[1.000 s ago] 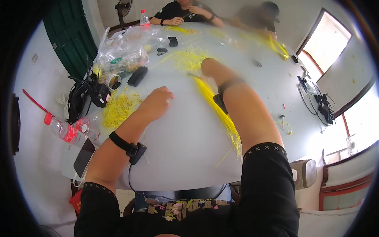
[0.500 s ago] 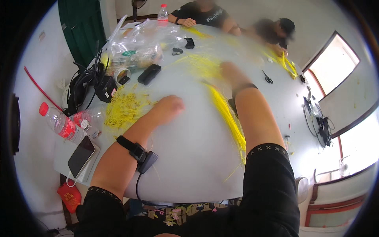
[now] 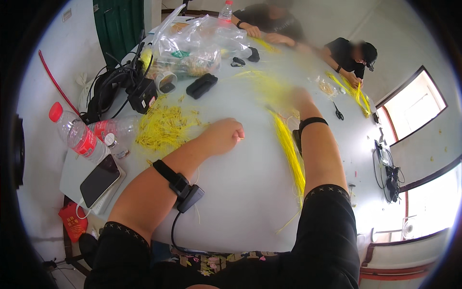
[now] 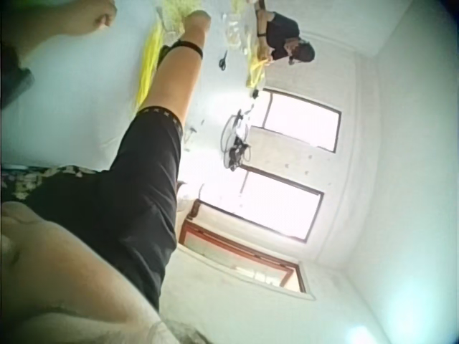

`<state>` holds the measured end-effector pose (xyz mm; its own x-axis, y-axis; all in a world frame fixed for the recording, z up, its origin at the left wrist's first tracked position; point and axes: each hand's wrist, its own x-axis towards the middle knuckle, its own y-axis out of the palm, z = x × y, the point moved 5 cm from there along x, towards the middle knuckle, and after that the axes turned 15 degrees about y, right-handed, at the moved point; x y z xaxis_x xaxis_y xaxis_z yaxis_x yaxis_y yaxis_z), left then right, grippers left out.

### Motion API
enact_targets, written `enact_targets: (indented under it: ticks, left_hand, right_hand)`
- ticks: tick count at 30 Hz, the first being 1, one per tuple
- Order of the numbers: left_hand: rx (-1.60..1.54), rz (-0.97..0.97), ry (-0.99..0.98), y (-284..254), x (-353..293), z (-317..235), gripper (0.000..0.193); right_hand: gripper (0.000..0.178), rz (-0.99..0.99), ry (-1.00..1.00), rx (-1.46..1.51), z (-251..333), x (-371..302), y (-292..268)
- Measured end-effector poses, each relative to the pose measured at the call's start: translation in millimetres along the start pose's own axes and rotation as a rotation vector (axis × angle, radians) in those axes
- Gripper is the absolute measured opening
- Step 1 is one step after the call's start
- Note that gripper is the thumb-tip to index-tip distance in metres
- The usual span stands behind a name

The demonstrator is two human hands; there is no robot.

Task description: Tie and assemble fishing tackle using yellow line and hooks at a workshop table.

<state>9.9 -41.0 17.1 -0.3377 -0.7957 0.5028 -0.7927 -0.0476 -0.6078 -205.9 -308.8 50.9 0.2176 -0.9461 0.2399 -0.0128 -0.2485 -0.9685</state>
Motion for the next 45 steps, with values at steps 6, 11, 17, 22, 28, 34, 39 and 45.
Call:
enact_targets:
  ticks: [6, 11, 17, 22, 28, 34, 39, 45]
  left_hand:
    - [0.020, 0.071, -0.078, 1, 0, 7, 0.007]
    - [0.025, 0.078, -0.041, 5, 8, 4, 0.008]
    - [-0.003, 0.122, -0.100, 0, 15, -16, 0.012]
    - [-0.013, -0.050, -0.065, -21, 7, -21, 0.009]
    - [-0.105, -0.266, 0.151, -55, 37, -91, 0.010]
    - [-0.458, -0.291, -0.084, -54, 19, -77, 0.016]
    - [-0.590, -0.242, -0.310, -16, -7, -59, 0.020]
    - [-0.894, -0.336, -0.383, 6, -19, -47, 0.024]
  right_hand:
    - [0.012, -0.027, -0.015, 0.010, -11, 6, -19]
    - [0.013, -0.162, 0.027, 0.122, -55, 18, -58]
    - [0.012, -0.130, 0.036, 0.408, -92, -2, -143]
    - [0.007, 0.290, 0.114, 1.235, -13, -108, -208]
    - [0.005, 0.538, 0.173, 1.419, 22, -219, -172]
    - [0.015, 0.610, 0.288, 1.499, 67, -281, -118]
    - [0.021, 0.595, 0.315, 1.563, 59, -281, -81]
    - [0.021, 0.670, 0.270, 1.654, 61, -281, -58]
